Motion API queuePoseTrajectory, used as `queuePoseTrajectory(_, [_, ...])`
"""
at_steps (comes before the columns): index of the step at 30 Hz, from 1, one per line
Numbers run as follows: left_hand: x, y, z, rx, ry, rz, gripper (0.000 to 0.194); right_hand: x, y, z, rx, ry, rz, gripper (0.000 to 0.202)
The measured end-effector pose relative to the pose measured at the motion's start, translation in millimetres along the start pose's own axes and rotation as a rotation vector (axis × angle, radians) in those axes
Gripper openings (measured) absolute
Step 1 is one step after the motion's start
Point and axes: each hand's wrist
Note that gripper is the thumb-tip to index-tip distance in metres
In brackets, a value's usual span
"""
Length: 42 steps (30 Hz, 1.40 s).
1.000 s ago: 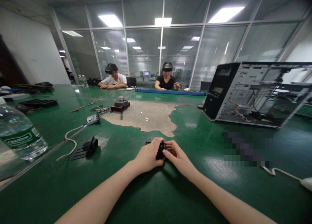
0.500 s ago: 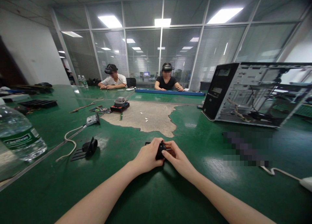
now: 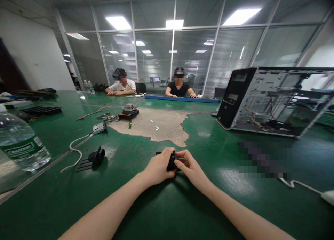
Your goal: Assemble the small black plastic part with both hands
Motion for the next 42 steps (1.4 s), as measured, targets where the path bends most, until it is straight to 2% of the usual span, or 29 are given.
queuePoseTrajectory(5, [0.8, 0.7, -0.3, -0.006, 0.003, -0.005, 0.060, 0.2, 1.2, -0.3, -0.030, -0.020, -0.035, 0.027])
queuePoseTrajectory(9, [1.4, 1.7, -0.4, 0.001, -0.003, -0.014, 0.058, -1.1, 3.3, 0.9, -0.042, 0.018, -0.004, 0.023])
queuePoseTrajectory(14, [0.9, 1.5, -1.0, 0.015, -0.012, -0.009, 0.058, -1.1, 2.5, 1.1, -0.028, 0.001, 0.010, 0.017])
queuePoseTrajectory(21, [0.8, 1.0, 0.1, 0.014, -0.003, -0.005, 0.058, 0.7, 1.3, 0.7, -0.043, -0.013, -0.022, 0.023])
queuePoseTrajectory(27, [0.3, 0.6, -0.1, 0.023, -0.001, -0.009, 0.059, -2.6, 2.9, 0.6, -0.033, 0.022, 0.032, 0.020])
queuePoseTrajectory(36, [0.8, 1.6, -0.3, 0.021, -0.001, -0.005, 0.060, 1.2, 0.6, 0.2, -0.053, -0.018, -0.028, 0.027])
queuePoseTrajectory(42, [0.3, 0.4, 0.4, 0.022, 0.003, -0.001, 0.058, -1.5, 3.1, 1.2, -0.041, 0.030, 0.007, 0.021])
Point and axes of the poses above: each hand's wrist, its own x-axis towards the middle knuckle, its own z-axis out of the back of the hand, y = z × x, and after that the axes turned 5 degrees about y, right-handed
